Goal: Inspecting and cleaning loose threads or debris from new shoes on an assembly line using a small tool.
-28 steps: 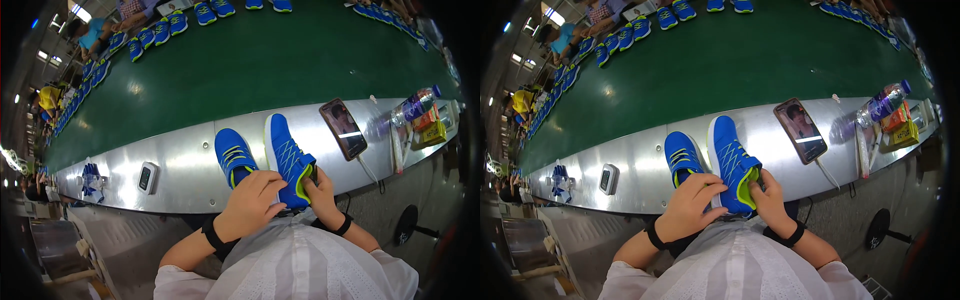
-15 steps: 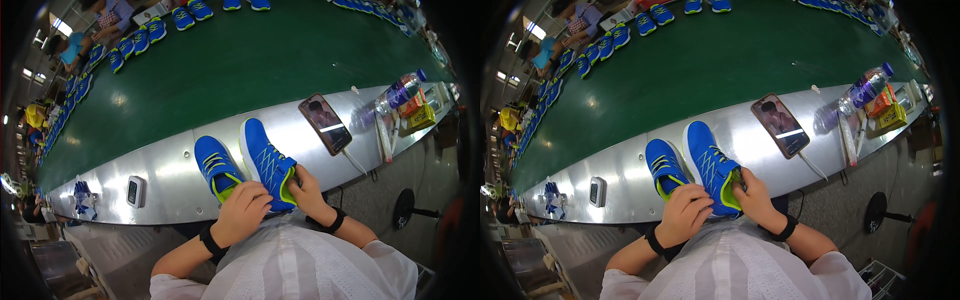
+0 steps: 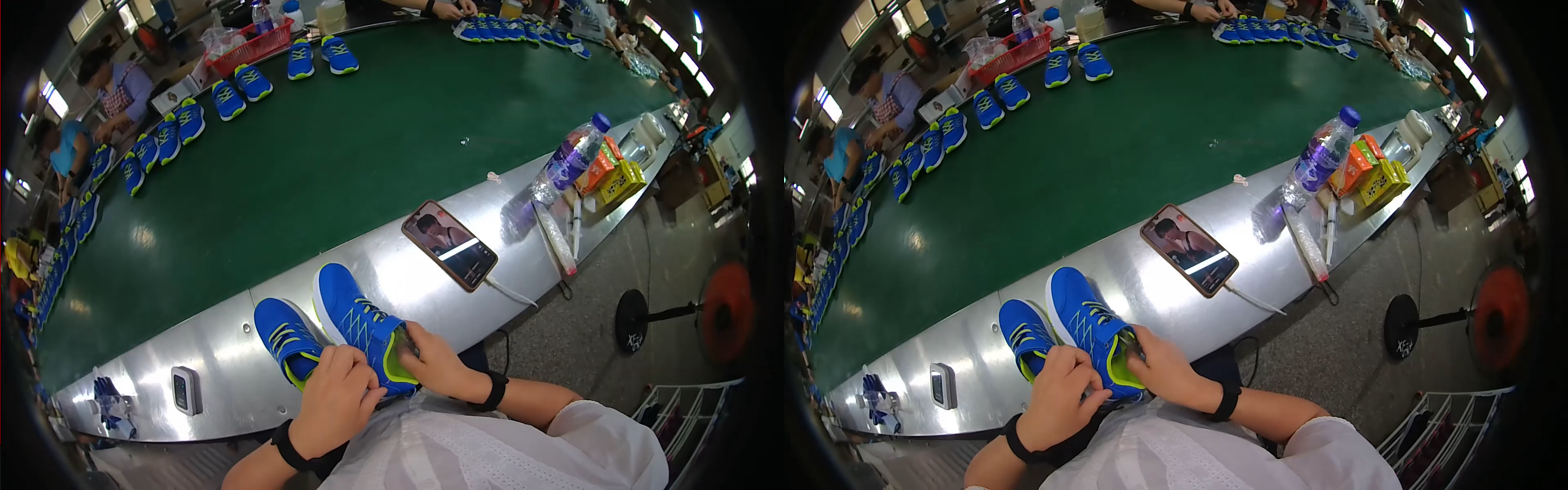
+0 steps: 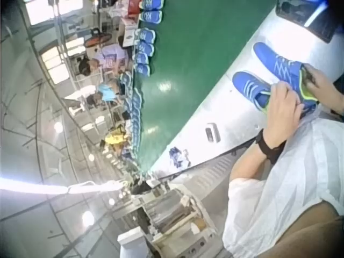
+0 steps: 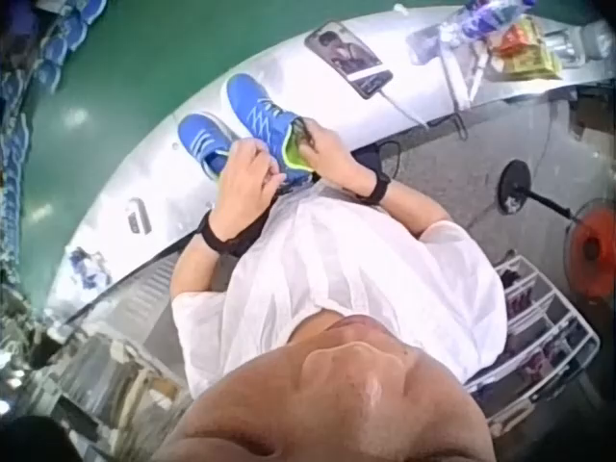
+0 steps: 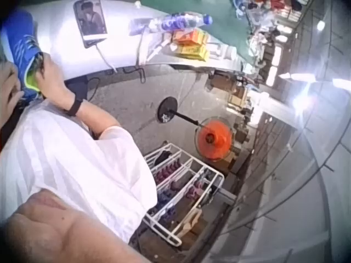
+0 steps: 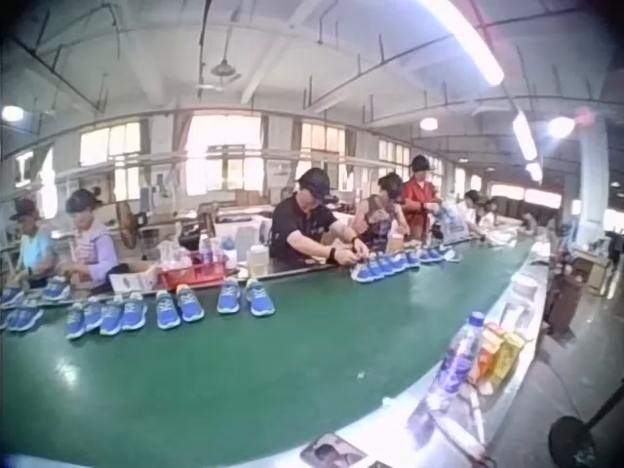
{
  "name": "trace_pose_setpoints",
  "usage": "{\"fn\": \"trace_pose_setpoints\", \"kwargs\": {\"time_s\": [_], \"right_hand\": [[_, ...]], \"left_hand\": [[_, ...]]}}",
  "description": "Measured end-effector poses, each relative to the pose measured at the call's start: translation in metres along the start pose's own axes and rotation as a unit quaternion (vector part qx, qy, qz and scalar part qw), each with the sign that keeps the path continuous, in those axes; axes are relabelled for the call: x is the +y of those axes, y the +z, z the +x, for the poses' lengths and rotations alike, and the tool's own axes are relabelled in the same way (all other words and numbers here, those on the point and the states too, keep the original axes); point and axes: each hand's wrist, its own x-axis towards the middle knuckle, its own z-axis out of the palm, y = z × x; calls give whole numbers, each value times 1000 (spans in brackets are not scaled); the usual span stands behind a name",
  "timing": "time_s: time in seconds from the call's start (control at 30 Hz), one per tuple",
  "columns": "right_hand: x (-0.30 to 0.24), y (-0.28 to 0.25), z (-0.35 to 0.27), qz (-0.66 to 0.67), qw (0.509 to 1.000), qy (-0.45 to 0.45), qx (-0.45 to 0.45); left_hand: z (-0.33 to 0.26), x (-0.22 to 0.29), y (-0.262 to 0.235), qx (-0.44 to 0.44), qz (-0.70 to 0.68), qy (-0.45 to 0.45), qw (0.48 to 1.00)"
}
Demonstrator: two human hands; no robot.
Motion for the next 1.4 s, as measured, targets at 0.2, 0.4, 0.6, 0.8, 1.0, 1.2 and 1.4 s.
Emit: {"fn": "trace_pose_setpoints", "kwargs": {"time_s": [0.2, 0.4, 0.6, 0.8, 1.0, 1.2, 1.4], "right_hand": [[-1, 0, 2, 13, 1000, 7, -20], [8, -2, 5, 19, 1000, -9, 5], [5, -3, 5, 7, 1000, -8, 6], [9, -13, -4, -23, 999, -41, 13], [1, -31, -24, -42, 997, -12, 69], [-16, -31, -34, -81, 991, -90, 57], [-28, -29, -30, -137, 962, -223, 75]], "left_hand": [[-6, -7, 1, 48, -12, 30, 998], [-15, -13, 4, 80, -38, -11, 996], [-20, -17, -6, 134, 95, 59, 985], [-27, -19, -2, 129, 111, -7, 985], [-29, -19, -4, 89, 149, -1, 985], [-23, -17, -6, 68, 156, -3, 985], [-14, -14, -3, 121, 74, 17, 990]]}}
